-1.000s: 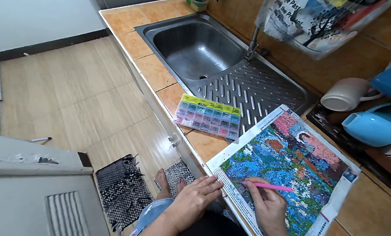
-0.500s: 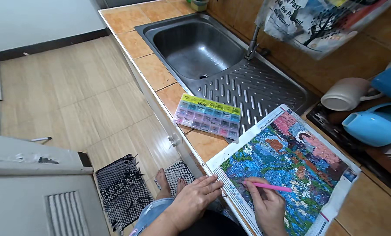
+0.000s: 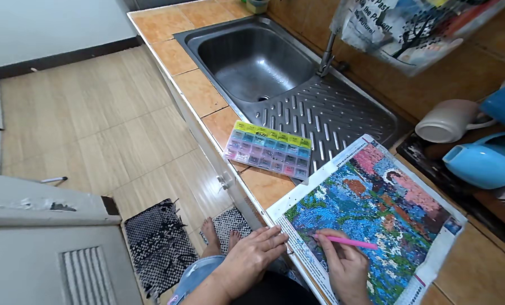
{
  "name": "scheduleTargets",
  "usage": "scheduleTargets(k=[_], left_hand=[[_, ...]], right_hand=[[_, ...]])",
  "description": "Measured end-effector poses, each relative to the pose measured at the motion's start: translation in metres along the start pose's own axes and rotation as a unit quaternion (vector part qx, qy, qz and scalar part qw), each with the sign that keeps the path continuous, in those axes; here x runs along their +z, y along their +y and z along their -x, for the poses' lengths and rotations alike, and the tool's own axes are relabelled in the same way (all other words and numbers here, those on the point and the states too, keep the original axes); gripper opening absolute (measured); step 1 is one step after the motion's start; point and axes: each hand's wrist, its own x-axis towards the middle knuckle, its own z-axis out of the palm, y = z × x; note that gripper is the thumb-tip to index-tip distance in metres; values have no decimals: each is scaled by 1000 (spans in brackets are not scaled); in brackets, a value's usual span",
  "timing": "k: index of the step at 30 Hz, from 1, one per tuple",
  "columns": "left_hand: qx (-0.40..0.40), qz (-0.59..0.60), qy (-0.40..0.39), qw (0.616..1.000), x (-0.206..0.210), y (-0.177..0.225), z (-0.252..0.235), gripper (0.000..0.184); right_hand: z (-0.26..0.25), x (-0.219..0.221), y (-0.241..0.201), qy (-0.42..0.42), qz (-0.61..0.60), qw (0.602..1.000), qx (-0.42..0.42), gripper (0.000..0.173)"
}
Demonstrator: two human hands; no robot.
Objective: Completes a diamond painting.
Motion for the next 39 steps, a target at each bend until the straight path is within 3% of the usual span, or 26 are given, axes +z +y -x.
scheduleTargets(k=[39], left_hand=[[0, 6, 1, 1000, 1, 0, 0, 33]], right_hand=[[-4, -4, 2, 9, 10, 1000, -6, 17]])
